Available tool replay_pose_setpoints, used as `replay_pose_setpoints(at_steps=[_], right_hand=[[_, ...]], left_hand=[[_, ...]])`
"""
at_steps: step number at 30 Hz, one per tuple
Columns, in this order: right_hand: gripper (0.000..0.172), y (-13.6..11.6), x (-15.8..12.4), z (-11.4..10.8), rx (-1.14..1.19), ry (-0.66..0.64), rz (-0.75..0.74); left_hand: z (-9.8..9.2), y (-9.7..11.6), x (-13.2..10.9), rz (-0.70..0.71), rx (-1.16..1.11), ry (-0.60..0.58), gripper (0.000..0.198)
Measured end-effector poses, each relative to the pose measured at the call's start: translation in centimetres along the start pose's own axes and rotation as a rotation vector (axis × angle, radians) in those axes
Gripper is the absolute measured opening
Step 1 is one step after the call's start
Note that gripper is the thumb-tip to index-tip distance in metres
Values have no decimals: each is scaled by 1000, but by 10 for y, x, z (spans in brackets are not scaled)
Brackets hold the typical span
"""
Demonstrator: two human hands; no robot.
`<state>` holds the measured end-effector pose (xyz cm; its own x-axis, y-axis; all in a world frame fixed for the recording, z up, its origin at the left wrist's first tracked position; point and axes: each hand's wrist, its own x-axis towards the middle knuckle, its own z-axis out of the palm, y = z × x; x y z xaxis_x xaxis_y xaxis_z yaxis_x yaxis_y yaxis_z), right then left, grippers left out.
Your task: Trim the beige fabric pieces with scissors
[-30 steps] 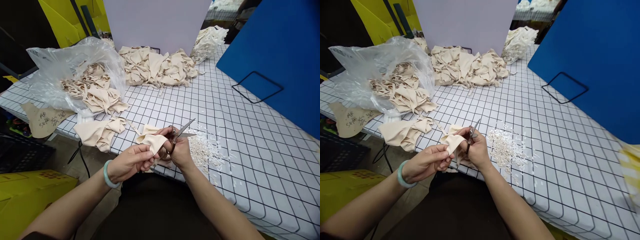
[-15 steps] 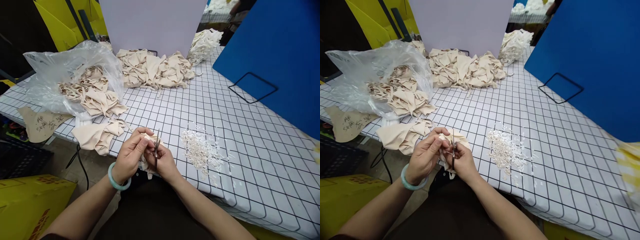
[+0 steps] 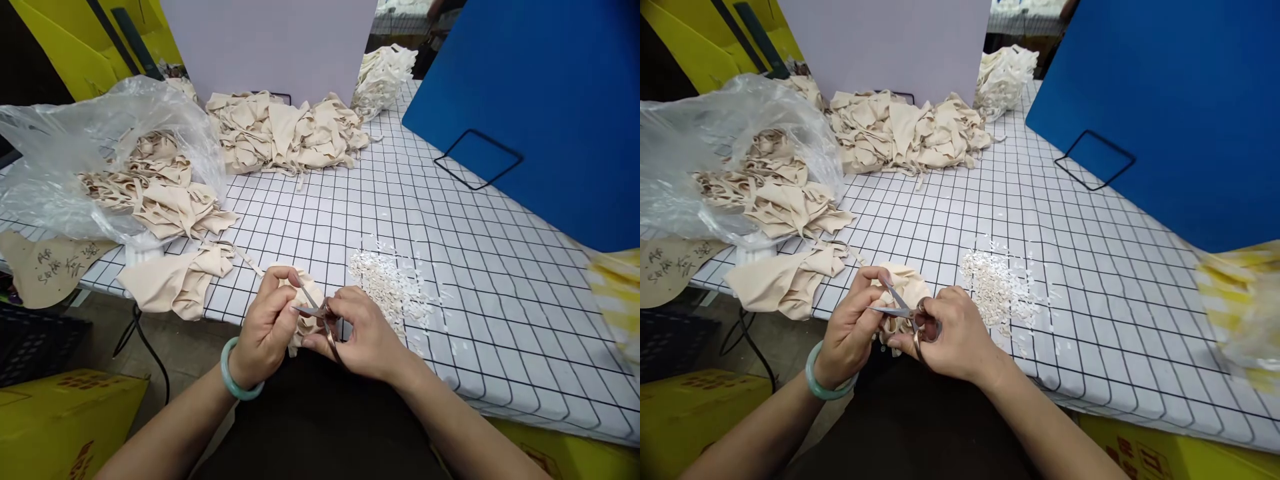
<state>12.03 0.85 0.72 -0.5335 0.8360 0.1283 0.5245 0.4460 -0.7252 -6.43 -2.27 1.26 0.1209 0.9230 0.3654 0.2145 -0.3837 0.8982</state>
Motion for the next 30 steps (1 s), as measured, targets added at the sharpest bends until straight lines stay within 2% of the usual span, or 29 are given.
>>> replay_pose_setpoints(at_steps=[13, 23, 30], right_hand=[[54, 1, -2, 0, 71, -10, -2], [57, 0, -3, 0, 101, -11, 6], [57, 8, -13, 0, 62, 60, 32]], left_hand=[[1, 2, 1, 63, 3, -52, 26], [4, 2, 0, 85, 30, -45, 28], [11, 1, 6, 73, 9, -114, 29]])
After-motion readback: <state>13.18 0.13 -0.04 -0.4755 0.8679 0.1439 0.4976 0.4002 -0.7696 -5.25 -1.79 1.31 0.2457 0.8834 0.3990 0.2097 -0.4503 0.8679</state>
